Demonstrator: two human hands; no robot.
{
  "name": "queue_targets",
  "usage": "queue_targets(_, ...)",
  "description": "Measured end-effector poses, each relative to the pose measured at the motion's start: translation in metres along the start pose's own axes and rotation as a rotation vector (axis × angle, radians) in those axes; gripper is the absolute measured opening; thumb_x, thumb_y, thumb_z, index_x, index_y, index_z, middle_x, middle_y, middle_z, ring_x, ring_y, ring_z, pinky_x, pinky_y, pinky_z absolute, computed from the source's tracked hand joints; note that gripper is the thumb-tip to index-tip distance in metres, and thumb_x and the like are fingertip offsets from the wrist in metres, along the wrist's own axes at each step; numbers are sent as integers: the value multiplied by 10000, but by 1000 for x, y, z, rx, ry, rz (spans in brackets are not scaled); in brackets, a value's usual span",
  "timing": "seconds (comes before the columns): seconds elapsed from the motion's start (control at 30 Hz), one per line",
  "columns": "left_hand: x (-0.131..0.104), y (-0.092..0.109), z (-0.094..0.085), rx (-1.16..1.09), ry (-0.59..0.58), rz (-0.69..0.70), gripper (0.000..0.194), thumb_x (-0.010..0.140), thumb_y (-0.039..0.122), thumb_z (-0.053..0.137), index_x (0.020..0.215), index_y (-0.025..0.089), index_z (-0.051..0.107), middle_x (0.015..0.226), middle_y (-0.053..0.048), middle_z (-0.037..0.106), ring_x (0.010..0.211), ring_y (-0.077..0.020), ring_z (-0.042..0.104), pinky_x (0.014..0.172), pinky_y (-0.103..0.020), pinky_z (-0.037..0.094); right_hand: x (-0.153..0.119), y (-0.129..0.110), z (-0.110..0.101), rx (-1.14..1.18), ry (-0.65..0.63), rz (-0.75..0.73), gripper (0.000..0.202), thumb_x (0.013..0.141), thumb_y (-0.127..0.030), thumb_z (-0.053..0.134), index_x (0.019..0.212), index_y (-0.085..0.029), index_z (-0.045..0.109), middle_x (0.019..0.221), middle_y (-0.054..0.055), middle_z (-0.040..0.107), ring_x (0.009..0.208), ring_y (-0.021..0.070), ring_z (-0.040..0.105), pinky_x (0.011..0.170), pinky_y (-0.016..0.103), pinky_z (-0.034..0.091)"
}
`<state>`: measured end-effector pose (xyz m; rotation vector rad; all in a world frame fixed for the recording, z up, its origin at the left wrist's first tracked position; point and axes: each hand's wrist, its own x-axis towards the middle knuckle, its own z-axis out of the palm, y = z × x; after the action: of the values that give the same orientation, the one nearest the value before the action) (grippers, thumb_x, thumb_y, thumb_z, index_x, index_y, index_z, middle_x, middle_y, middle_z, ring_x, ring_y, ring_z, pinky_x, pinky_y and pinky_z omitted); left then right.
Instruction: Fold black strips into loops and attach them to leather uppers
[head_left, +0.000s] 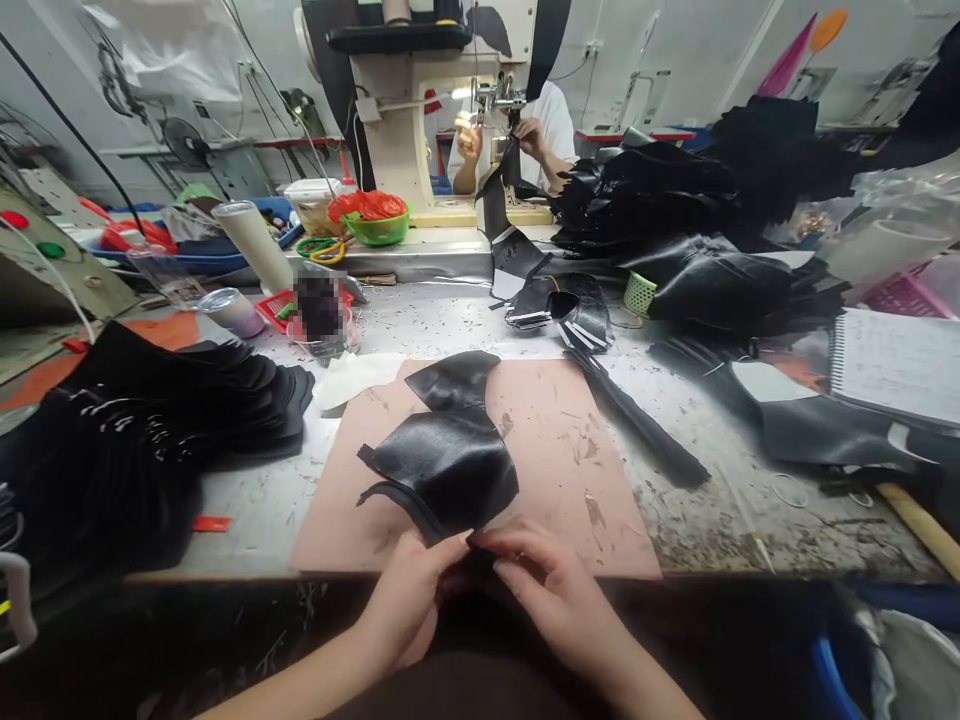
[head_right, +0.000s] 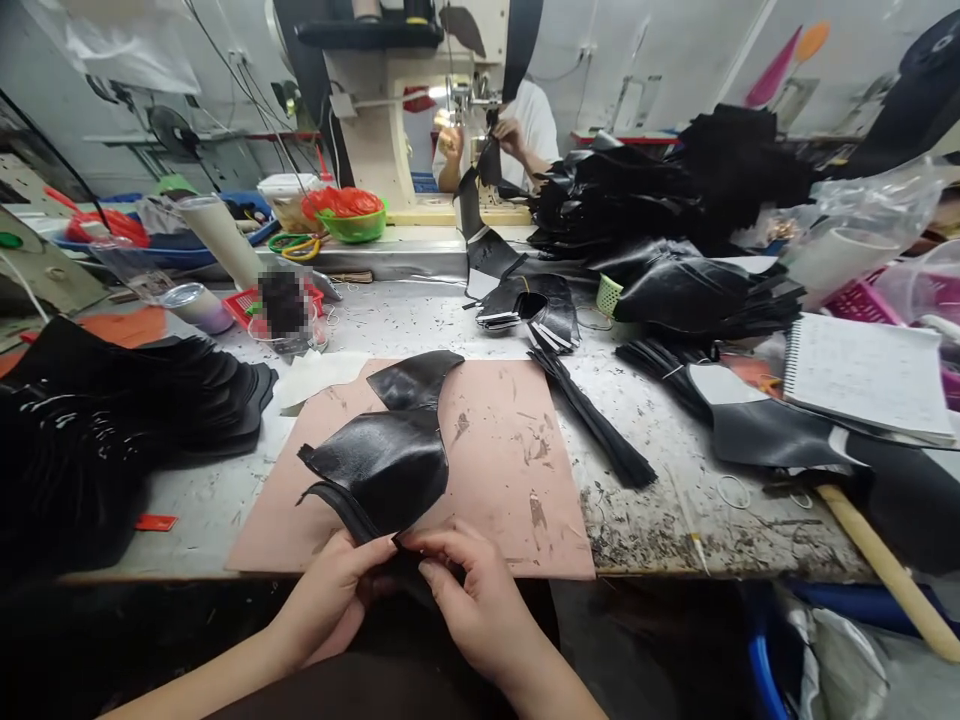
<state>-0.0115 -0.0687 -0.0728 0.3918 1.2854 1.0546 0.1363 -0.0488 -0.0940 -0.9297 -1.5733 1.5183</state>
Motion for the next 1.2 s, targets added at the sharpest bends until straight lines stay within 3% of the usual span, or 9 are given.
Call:
queue_targets(0.13,-4,3,5,-23,-48,-10,194,657,219,695,834,156,647,808,-33,706,774,-196,645,626,-269,514,0,5,-1,257,10,139,134,767,-264,572,881,-220,629,862,44,615,852,199,581,790,355,464)
queue_targets(0.3,-4,5,10,14,-93,9,291,681,237,698,956,156,647,882,-48,707,828,-217,648,679,-297,534,4,4,-1,546,141,244,280,631,-302,683,864,-219,549,789,7,592,765,182,575,746,329,472)
queue_targets(0.6,5,-1,6,94,-69,91,305,627,275,739,886,138,654,828,-44,712,793,-223,655,701,-308,544,9,-2,-3,650,145,391,178,565,-224,667,716,-199,577,668,-18,606,666,169,583,709,316,463)
queue_targets(0.83,2,5,14,37,-91,24,382,641,235,741,1000,173,626,879,-20,701,819,-180,645,702,-264,539,8,-4,-1,596,114,387,152,625,-269,674,741,-195,609,693,-14,639,752,190,609,758,334,458)
queue_targets(1.0,3,4,11,46,-116,64,405,630,249,747,1012,191,625,958,-25,696,929,-203,623,809,-298,512,9,-8,-2,629,161,310,296,586,-172,668,860,-217,566,813,-18,645,811,179,604,749,304,467)
queue_targets(1.2,4,3,8,93,-149,106,430,607,311,753,987,143,640,1038,-87,673,987,-262,603,904,-390,465,10,-6,-4,683,218,374,324,515,-75,599,799,-204,511,687,-50,586,693,132,556,644,230,429)
